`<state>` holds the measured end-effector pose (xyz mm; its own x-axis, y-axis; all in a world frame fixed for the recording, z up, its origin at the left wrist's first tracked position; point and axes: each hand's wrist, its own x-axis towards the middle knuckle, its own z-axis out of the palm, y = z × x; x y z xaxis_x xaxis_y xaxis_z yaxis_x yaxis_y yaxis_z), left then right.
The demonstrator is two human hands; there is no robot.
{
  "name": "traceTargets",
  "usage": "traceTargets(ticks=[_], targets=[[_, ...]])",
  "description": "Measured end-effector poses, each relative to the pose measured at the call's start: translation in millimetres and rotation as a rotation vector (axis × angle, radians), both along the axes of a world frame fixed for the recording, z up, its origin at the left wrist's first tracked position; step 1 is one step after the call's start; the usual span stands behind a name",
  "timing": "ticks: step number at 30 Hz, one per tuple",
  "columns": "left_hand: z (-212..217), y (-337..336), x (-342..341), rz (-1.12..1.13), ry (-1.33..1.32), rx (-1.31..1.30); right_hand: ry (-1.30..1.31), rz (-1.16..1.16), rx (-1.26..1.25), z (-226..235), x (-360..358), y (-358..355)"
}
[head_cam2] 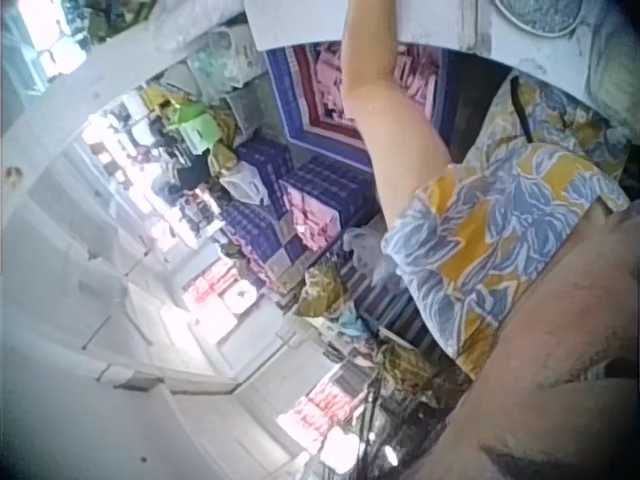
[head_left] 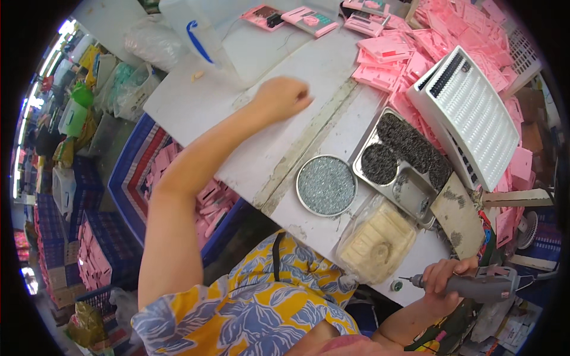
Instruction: Assembling internal components and soldering wires inside a pink plastic toy casing at a factory workbench.
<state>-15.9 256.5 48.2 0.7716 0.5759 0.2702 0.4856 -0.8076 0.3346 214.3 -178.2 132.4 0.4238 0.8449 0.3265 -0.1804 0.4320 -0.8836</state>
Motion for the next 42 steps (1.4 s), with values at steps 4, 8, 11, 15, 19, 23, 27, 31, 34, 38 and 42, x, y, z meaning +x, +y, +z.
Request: traceTargets(ticks=[4, 8, 11, 15, 19, 23, 27, 31, 34, 38, 42], targets=[[-57.0, 151.0, 138.0, 0.357, 0.036, 0.379, -0.072, -0.224, -0.117, 7.9, -3.8, -11.8], [-103.5, 241.0, 173.4, 0.521, -0.189, 0.876, -0.066, -0.409, -0.179, 8.6, 7.2, -29.2], [-97.2, 254.4, 186.4, 0.513, 0.057, 0.850, -0.066, -0.471, -0.218, 5.0, 16.1, -44.6], [-52.5, 268.5, 181.0, 0.501, 0.149, 0.568, -0.098, -0.472, -0.248, 1.5, 29.8, -52.5], [24.5, 263.3, 109.7, 0.566, -0.103, 0.419, -0.358, -0.798, -0.265, -4.3, 17.8, -45.9], [74.5, 162.7, 43.0, 0.422, -0.687, -0.397, -1.044, -1.237, -0.007, -24.6, 4.7, -44.9], [57.1, -13.7, 11.2, 0.064, -1.109, -1.177, -0.423, -0.212, -0.210, -61.1, -66.3, 8.6], [19.2, -196.0, -1.9, -0.034, -0.929, -1.708, 0.368, -0.177, -0.059, -111.6, -105.7, 77.8], [-8.2, -285.5, -20.8, 0.008, -0.686, -1.884, 0.337, -0.272, -0.280, -129.2, -90.1, 42.5], [-2.6, -291.5, -37.8, -0.421, -0.185, -0.849, 0.307, -0.175, -0.413, -109.7, -42.0, -15.3], [-21.3, -290.8, 13.5, -0.673, -0.236, -0.294, -0.073, -0.271, -0.674, -119.2, -12.6, -39.6]])
